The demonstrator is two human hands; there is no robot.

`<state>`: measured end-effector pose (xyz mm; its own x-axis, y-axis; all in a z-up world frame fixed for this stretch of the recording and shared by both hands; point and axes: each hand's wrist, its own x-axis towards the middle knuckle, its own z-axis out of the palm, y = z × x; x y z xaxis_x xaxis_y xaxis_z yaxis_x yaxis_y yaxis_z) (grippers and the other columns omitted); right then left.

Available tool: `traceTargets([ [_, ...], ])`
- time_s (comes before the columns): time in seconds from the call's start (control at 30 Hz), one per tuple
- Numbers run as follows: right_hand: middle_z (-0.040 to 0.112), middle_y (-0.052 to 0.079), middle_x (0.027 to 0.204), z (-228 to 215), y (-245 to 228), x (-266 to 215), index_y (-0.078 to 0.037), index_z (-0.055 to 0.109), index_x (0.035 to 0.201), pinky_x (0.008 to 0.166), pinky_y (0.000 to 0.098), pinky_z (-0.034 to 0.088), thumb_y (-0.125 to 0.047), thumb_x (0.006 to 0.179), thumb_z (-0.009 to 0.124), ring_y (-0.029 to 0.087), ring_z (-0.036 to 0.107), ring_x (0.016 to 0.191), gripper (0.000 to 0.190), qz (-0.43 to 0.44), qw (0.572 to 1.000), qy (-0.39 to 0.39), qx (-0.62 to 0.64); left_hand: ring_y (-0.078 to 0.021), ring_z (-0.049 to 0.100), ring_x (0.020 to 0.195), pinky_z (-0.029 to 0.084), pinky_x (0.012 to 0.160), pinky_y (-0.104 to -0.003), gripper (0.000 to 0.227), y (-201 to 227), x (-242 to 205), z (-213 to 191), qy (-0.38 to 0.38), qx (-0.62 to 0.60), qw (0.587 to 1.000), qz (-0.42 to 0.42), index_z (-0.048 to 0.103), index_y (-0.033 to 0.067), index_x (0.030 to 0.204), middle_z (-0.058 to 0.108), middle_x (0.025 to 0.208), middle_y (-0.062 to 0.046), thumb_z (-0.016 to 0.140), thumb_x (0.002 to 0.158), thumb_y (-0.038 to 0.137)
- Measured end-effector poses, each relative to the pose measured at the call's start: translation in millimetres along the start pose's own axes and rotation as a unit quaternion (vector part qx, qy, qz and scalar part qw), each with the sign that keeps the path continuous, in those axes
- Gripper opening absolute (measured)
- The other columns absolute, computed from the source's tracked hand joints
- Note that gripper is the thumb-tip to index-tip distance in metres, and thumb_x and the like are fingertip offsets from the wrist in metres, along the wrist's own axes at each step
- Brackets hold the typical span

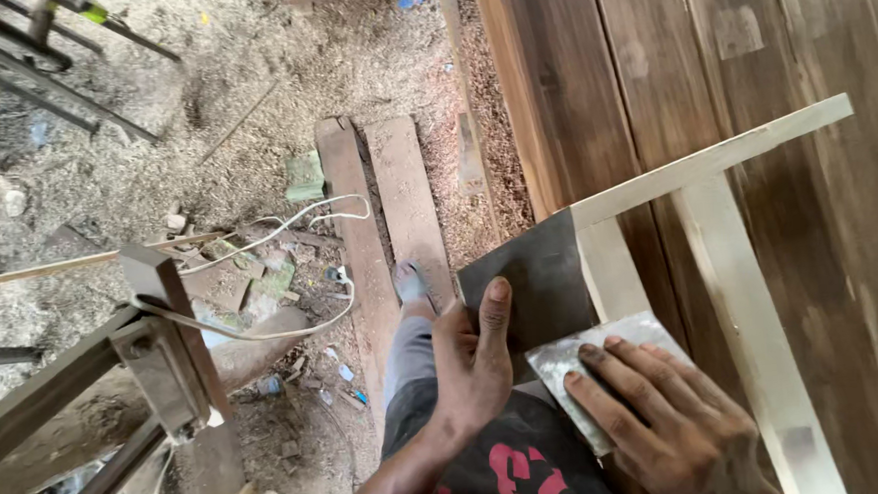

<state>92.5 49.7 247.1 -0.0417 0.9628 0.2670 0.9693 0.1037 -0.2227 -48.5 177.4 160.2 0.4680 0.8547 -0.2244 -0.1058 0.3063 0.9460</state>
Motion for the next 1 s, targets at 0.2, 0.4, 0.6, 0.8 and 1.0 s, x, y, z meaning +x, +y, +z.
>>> traceTargets([
  [0.2, 0.075, 0.010, 0.114, 25, 28, -9, -0.011, 0.072, 0.115, 0.093, 0.0444, 0.058, -0.014, 0.081, 0.061, 0.027, 0.073, 0.109, 0.036, 0.001, 0.993, -0.064, 0.096, -0.0063, 0.032, 0.043, 0.022, 0.038, -0.028, 0.043, 0, 38, -5, 0.151, 0.030, 0.970, -0.187, 0.064, 0.0137, 0.071, 0.045, 0.053, 0.007, 0.055, 0.103, 0.041],
  [0.4, 0.079, 0.009, 0.115, 41, 115, 15, -0.013, 0.073, 0.120, 0.054, 0.0201, 0.060, 0.011, 0.094, 0.055, 0.013, 0.080, 0.088, 0.040, 0.132, 0.983, -0.055, 0.111, -0.0077, 0.040, 0.046, 0.032, 0.040, -0.029, 0.035, -1, 92, -58, 0.162, -0.165, 0.973, -0.025, 0.058, 0.0149, 0.077, 0.052, 0.063, 0.006, 0.055, 0.106, 0.035],
  [0.6, 0.079, 0.005, 0.114, 62, 151, 43, -0.014, 0.073, 0.115, 0.091, 0.0375, 0.062, 0.007, 0.079, 0.070, 0.021, 0.076, 0.103, 0.042, 0.040, 0.994, -0.104, 0.002, -0.0033, 0.036, 0.046, 0.027, 0.040, -0.024, 0.037, -55, 70, -59, 0.107, -0.195, 0.962, -0.161, 0.057, 0.0169, 0.074, 0.045, 0.059, 0.009, 0.055, 0.107, 0.034],
  [0.8, 0.075, 0.011, 0.120, 77, 141, 29, -0.007, 0.071, 0.119, 0.102, 0.0435, 0.057, 0.006, 0.072, 0.074, 0.027, 0.072, 0.113, 0.049, 0.016, 0.987, -0.154, -0.050, -0.0032, 0.044, 0.055, 0.035, 0.048, -0.022, 0.031, -108, 45, -49, 0.133, -0.211, 0.931, -0.265, 0.062, 0.0156, 0.080, 0.051, 0.066, 0.008, 0.055, 0.105, 0.033],
  [1.0, 0.071, 0.015, 0.130, 80, 128, 8, -0.005, 0.069, 0.126, 0.110, 0.0470, 0.050, 0.008, 0.067, 0.073, 0.030, 0.066, 0.124, 0.060, 0.046, 0.984, -0.171, -0.034, -0.0057, 0.049, 0.058, 0.040, 0.052, -0.024, 0.027, -126, 44, -61, 0.156, -0.182, 0.924, -0.296, 0.066, 0.0142, 0.088, 0.057, 0.070, 0.006, 0.057, 0.103, 0.035],
])
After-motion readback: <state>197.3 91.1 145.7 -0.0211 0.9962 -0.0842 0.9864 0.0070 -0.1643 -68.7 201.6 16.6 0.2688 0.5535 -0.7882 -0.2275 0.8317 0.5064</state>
